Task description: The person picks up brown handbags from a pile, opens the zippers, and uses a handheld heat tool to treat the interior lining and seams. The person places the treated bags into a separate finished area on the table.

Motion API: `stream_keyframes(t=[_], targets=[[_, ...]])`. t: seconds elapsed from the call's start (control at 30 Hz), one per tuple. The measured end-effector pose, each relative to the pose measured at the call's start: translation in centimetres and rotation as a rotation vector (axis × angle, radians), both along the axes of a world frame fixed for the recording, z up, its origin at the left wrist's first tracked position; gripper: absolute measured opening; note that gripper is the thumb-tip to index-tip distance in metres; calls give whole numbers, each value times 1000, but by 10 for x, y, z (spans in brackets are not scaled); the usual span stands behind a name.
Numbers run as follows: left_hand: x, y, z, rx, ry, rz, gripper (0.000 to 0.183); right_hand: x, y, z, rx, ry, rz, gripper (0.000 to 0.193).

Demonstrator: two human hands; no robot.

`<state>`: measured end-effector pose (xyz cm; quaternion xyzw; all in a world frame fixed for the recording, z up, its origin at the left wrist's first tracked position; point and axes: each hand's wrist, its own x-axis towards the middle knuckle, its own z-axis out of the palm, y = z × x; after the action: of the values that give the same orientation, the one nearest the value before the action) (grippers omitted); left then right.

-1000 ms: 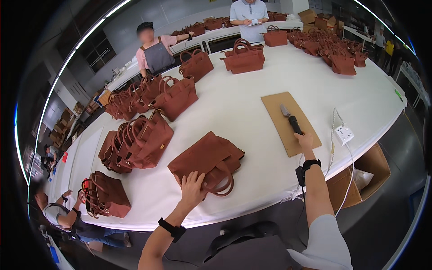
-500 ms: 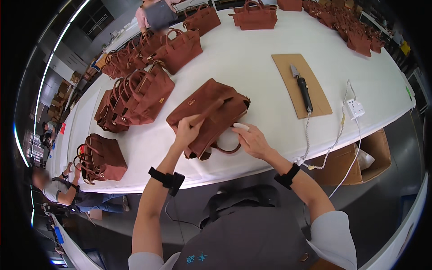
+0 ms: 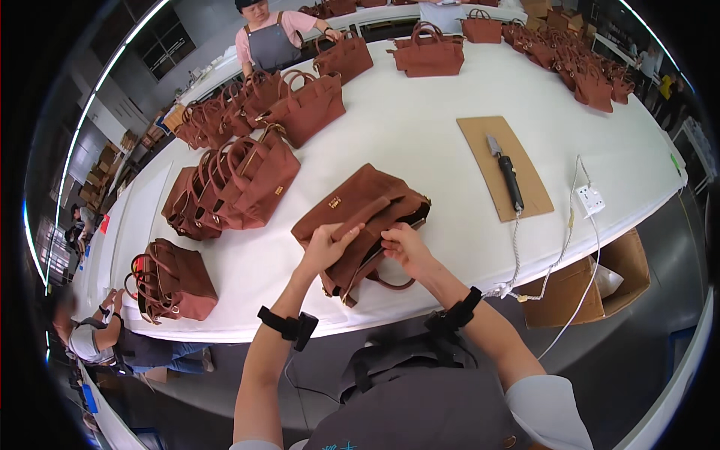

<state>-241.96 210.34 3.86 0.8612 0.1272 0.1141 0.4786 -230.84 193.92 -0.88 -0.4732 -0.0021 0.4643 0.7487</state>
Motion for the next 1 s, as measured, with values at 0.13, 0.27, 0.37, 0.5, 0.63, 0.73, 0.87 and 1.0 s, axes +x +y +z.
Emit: stream_keyframes(t=[0.13, 0.27, 0.37, 0.5, 0.63, 0.73, 0.87, 1.0], targets=[[-5, -33, 6, 450, -192, 21, 37, -5, 14, 8, 332, 263, -63, 26], [-11, -34, -2, 590, -294, 229, 40, -18, 34, 11, 425, 146, 0, 25], [0, -18, -7, 454, -325, 255, 35, -4, 36, -18, -3, -873, 190, 33], [-2, -9, -7, 515, -280, 303, 40, -23, 8, -31, -448, -2036, 441, 31], [5, -8, -1, 540, -358, 363, 31, -35, -38, -57, -455, -1968, 570, 32], [8, 9, 9, 471, -399, 315, 29, -35, -57, -85, -324, -2134, 321, 27], [-5, -4, 18, 472, -288, 116, 28, -40, -34, -30, -564, -1635, 742, 25], [-9, -15, 1, 412, -285, 67, 27, -61, 27, -48, -334, -1382, 33, 29]])
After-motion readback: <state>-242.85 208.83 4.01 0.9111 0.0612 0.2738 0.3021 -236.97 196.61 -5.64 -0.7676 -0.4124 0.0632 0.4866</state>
